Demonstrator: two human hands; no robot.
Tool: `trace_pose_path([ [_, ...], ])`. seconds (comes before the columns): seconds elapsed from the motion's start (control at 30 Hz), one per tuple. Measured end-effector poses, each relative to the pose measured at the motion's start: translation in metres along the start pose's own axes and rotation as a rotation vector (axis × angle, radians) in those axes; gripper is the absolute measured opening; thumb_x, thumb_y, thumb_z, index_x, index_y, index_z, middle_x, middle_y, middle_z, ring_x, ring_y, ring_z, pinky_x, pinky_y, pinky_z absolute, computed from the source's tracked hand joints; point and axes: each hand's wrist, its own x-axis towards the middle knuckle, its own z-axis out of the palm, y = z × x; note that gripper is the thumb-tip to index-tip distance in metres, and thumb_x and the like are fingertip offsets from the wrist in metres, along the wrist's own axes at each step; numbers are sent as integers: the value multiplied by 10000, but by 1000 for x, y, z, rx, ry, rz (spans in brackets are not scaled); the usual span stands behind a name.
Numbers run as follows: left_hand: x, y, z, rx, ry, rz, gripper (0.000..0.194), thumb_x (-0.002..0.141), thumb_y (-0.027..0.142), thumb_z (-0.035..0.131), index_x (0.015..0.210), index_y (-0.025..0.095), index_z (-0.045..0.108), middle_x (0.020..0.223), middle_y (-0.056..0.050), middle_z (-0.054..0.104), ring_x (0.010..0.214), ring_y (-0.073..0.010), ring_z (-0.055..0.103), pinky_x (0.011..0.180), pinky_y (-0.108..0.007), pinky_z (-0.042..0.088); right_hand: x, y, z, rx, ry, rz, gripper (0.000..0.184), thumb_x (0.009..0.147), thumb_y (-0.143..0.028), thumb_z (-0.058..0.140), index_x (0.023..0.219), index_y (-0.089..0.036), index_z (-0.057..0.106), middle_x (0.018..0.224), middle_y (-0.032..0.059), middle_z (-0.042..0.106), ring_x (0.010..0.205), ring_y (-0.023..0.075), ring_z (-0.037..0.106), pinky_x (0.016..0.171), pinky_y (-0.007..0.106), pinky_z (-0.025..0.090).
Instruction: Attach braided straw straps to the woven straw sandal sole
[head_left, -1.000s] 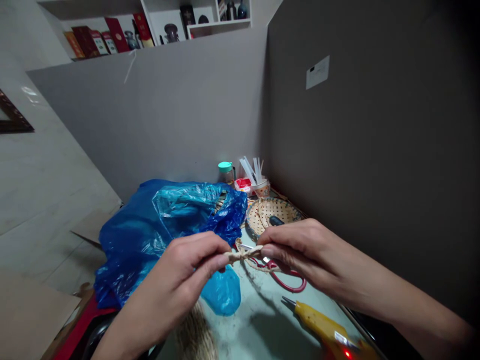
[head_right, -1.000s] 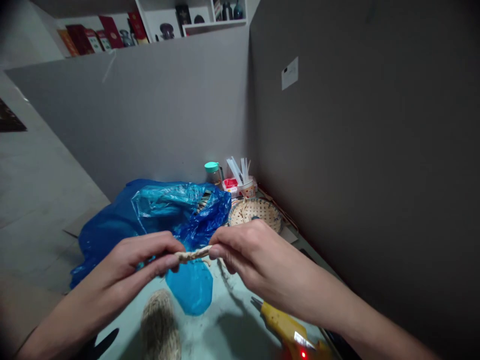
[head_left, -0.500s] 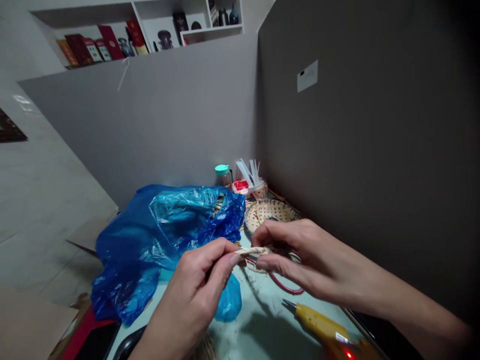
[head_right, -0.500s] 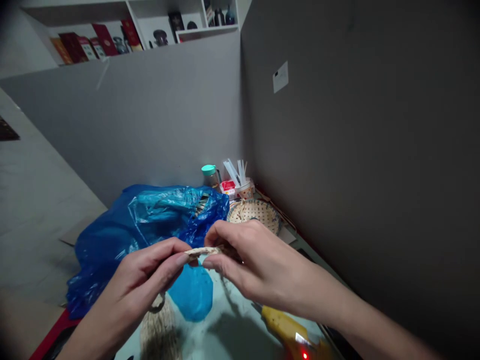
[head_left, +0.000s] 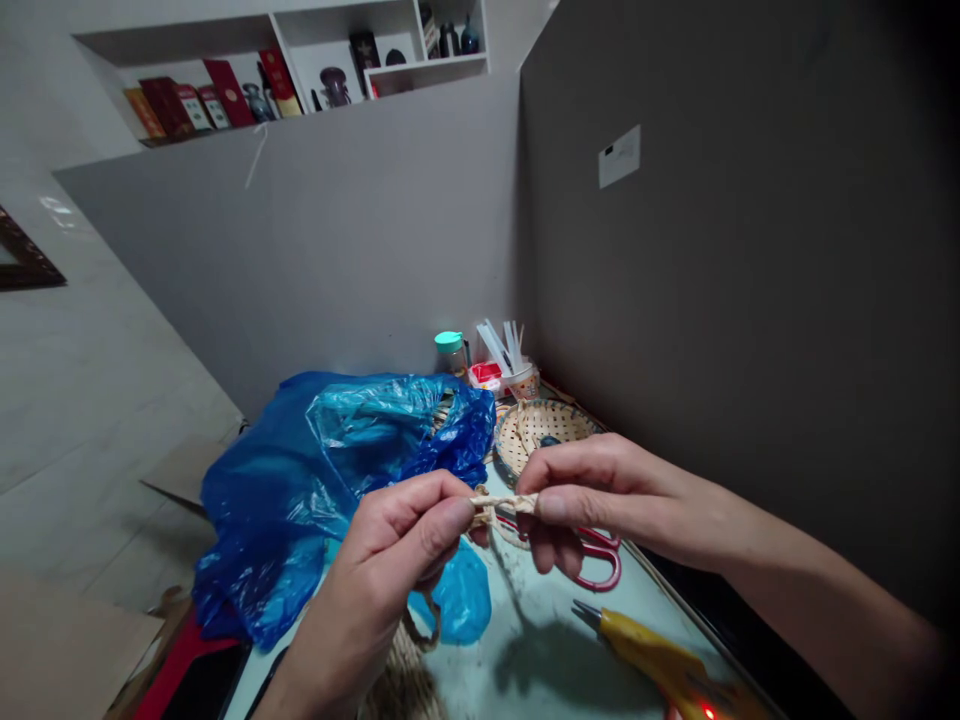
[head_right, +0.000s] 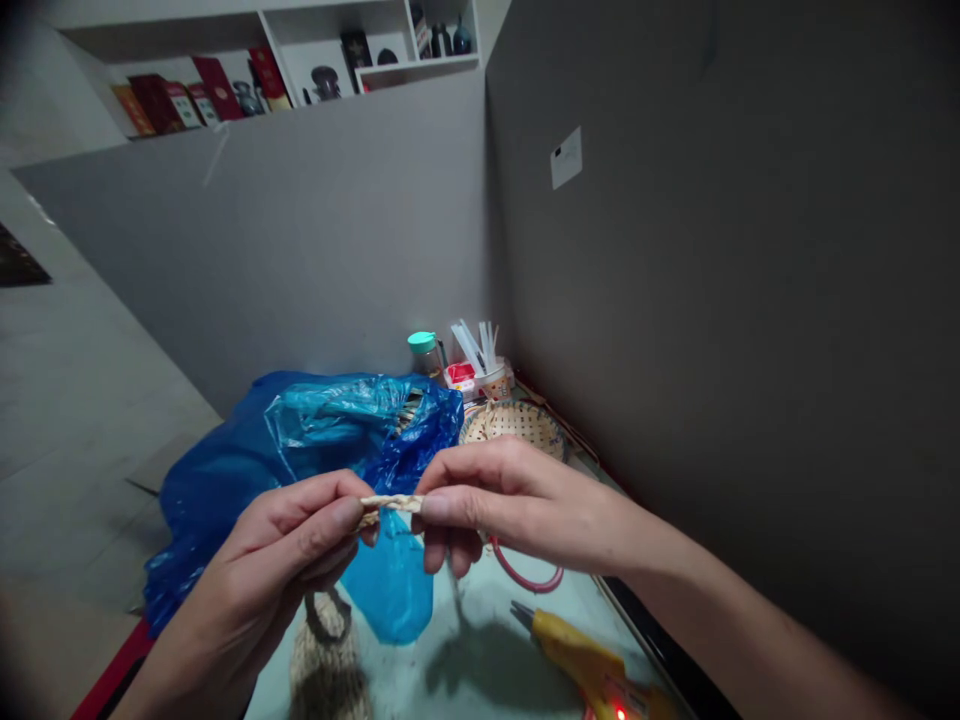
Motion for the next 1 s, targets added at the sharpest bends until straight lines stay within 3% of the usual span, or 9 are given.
trace_pose_path([
  [0.2,3,-2,3,-256,-39,-34,275,921,357,602,729,161,582,559,75,292,511,-75,180,468,-210,162,5,4,2,78,29,-12,237,941,-378,622,891,-150,659,741,14,679,626,82,592,549,175,429],
  [0.4,6,-7,8,-377,-1,-10,228,898,302,643,744,137,612,584,66,368,497,-53,186,466,-190,172,7,10,5,151,88,-67,229,890,-377,680,936,-158,731,927,55,685,842,145,603,753,256,466],
  [0.53,9,-9,11,-455,-10,19,229,926,259,608,734,136,592,549,64,385,497,-56,222,469,-179,188,9,13,5,87,133,-84,234,869,-385,695,889,-164,768,833,26,624,755,131,532,675,245,415],
  [0.73,10,-13,17,-530,-40,74,277,974,248,520,719,146,555,566,47,411,512,-68,274,510,-194,248,13,16,12,198,276,-54,225,782,-369,787,820,-150,752,678,-9,592,628,90,486,610,228,388],
  [0.9,8,-21,30,-491,24,163,318,991,349,497,735,161,521,638,52,356,565,-82,253,529,-203,263,13,18,23,226,303,-85,232,784,-360,785,804,-148,695,656,-28,581,584,75,485,557,200,394],
  [1.0,5,-26,35,-380,74,221,303,948,445,559,791,189,522,686,48,386,612,-87,339,567,-204,317,10,15,30,219,296,-113,205,813,-330,764,797,-151,666,682,-28,595,589,73,521,563,191,422],
])
